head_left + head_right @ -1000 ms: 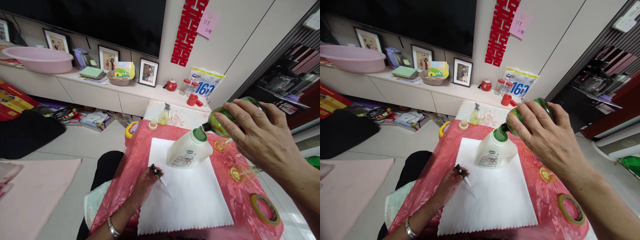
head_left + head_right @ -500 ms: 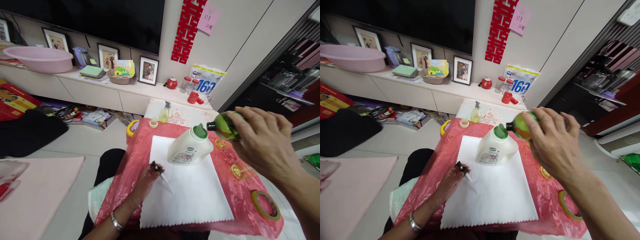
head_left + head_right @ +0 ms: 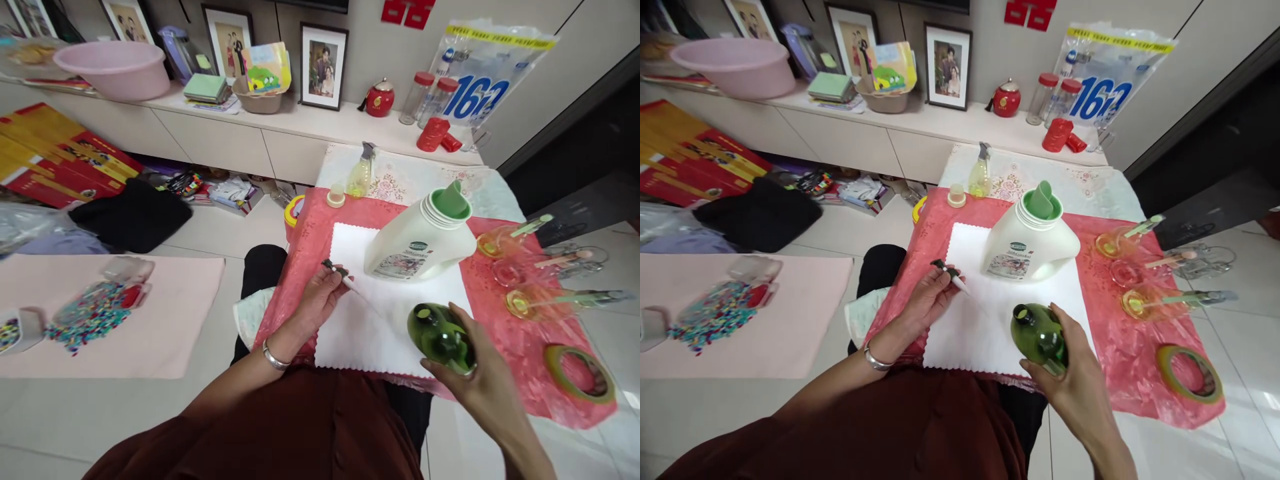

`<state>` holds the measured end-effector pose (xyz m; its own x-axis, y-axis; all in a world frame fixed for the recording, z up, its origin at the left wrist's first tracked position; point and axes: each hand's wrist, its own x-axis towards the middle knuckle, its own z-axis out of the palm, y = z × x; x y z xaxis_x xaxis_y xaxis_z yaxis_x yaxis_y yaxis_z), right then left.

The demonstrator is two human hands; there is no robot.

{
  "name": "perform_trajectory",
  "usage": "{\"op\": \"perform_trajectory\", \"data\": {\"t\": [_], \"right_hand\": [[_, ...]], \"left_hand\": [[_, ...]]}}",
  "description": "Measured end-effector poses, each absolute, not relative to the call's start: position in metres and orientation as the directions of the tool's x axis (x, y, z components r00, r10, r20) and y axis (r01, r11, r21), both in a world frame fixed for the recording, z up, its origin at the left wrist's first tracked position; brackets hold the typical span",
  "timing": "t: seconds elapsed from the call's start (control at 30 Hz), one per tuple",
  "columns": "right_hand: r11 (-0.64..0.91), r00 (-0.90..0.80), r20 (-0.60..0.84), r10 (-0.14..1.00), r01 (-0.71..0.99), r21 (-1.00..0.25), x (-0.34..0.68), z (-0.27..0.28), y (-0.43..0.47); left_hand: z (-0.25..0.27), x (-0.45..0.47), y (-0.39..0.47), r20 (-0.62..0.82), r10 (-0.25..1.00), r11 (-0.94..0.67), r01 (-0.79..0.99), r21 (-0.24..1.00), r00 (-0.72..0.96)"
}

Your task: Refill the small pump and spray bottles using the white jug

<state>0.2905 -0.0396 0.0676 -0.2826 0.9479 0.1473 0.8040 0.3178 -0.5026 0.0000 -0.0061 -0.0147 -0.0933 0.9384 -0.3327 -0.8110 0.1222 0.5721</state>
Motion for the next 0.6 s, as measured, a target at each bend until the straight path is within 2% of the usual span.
{"op": "perform_trajectory", "data": {"t": [0.17, 0.33, 0.6], "right_hand": [[0.302, -0.267, 0.144, 0.953, 0.802, -0.515, 0.269, 0.032, -0.059], [0.263, -0.236, 0.119, 0.964, 0.807, -0.529, 0.25, 0.027, -0.064], [0.321, -0.283, 0.154, 0.947, 0.795, -0.514, 0.242, 0.028, -0.065]], "left_hand": [[0.011, -0.008, -0.009, -0.322, 0.933, 0.058, -0.817, 0.573, -0.159], [0.019, -0.007, -0.014, -0.275, 0.931, -0.017, -0.783, 0.622, -0.239], [0.024, 0.001, -0.021, -0.207, 0.943, -0.038, -0.703, 0.71, -0.259]]}}
